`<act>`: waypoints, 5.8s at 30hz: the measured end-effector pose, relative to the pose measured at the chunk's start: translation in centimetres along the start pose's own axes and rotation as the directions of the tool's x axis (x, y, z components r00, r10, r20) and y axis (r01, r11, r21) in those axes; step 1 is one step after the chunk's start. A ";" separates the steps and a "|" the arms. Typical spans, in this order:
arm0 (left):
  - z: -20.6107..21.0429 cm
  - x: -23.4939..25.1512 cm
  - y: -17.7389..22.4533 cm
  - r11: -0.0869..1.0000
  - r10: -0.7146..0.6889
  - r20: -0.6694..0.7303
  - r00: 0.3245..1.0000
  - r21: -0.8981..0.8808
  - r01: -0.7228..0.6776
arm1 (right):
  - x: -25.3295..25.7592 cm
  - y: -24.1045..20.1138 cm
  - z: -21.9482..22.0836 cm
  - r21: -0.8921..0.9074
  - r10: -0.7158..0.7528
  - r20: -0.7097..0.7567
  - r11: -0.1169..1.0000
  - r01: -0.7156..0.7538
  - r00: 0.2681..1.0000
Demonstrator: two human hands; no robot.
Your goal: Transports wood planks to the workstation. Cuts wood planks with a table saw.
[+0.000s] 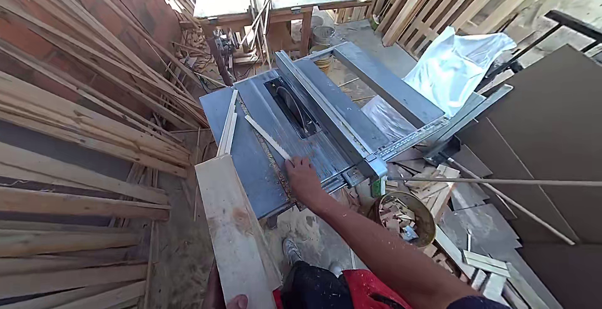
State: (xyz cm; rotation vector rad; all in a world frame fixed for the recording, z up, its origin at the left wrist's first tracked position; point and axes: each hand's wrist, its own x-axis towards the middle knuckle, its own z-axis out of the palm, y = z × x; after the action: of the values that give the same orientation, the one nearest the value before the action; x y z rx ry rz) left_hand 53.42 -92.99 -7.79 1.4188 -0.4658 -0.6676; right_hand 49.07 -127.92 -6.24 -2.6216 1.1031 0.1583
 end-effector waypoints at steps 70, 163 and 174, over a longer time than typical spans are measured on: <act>30.0 1.0 -11.5 0.968 -0.250 -0.037 0.968 -0.037 0.249 | -13.0 23.7 -5.0 0.043 -0.443 0.055 0.896 0.441 0.895; 28.6 20.8 -6.3 0.519 0.461 -0.063 0.885 0.828 -0.211 | 11.1 31.3 -21.9 -0.123 -0.367 -0.535 0.925 0.360 0.761; 24.2 7.3 2.9 0.273 0.569 -0.078 0.819 0.957 -0.098 | -2.0 35.9 -3.3 0.016 -0.652 -0.221 0.741 0.671 0.725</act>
State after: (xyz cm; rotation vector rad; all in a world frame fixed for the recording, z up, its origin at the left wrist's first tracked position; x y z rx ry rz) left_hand 43.24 -115.82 -2.90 2.3869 -0.8634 0.4511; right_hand 22.05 -151.39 -10.70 -2.7997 0.1369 -0.3177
